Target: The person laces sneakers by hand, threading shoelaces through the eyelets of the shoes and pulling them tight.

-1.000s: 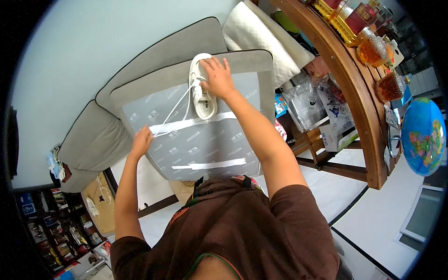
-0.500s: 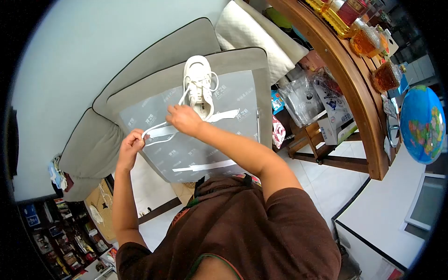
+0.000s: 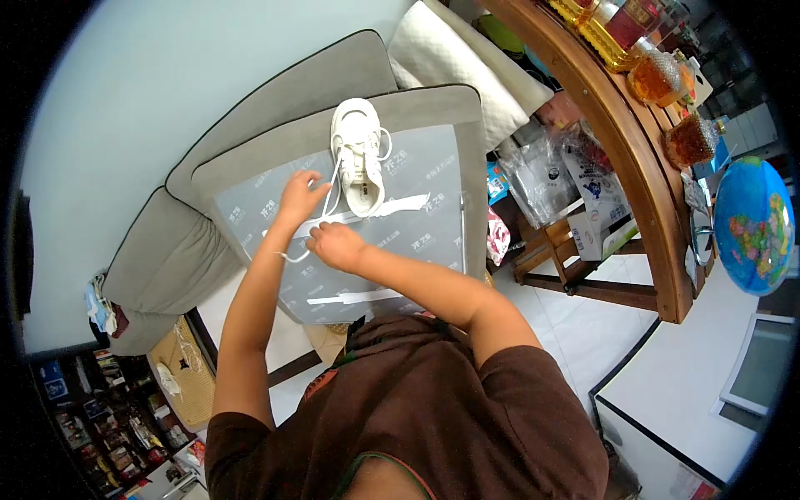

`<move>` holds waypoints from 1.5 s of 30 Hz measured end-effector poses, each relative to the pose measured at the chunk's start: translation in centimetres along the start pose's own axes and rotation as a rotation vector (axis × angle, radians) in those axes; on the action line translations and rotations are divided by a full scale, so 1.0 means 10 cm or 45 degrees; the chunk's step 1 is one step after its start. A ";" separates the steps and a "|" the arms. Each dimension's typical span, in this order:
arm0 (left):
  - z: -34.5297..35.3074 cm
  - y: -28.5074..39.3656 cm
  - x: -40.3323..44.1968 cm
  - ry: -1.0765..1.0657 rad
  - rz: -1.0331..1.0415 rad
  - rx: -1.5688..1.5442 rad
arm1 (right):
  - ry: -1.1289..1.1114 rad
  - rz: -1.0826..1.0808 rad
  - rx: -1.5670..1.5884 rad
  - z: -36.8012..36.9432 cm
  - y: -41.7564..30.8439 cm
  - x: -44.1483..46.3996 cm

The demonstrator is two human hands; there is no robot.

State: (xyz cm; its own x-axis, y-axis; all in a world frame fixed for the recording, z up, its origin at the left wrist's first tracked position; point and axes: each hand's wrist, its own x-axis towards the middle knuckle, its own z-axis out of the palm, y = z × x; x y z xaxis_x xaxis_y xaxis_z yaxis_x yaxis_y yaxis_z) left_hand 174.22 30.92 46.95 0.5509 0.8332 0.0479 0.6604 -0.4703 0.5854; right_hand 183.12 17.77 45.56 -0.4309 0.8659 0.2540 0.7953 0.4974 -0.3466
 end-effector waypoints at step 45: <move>0.22 0.75 0.69 0.259 0.225 -0.045 | 1.000 1.121 0.546 -0.36 0.98 -0.01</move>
State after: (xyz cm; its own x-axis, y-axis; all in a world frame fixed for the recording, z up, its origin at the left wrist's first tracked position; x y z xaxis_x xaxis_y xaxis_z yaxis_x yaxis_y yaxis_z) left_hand 184.07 32.47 49.89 0.5397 0.7821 0.3117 0.5431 -0.6063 0.5809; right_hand 192.50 22.33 45.38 0.6619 0.7210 0.2050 0.4180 -0.1280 -0.8994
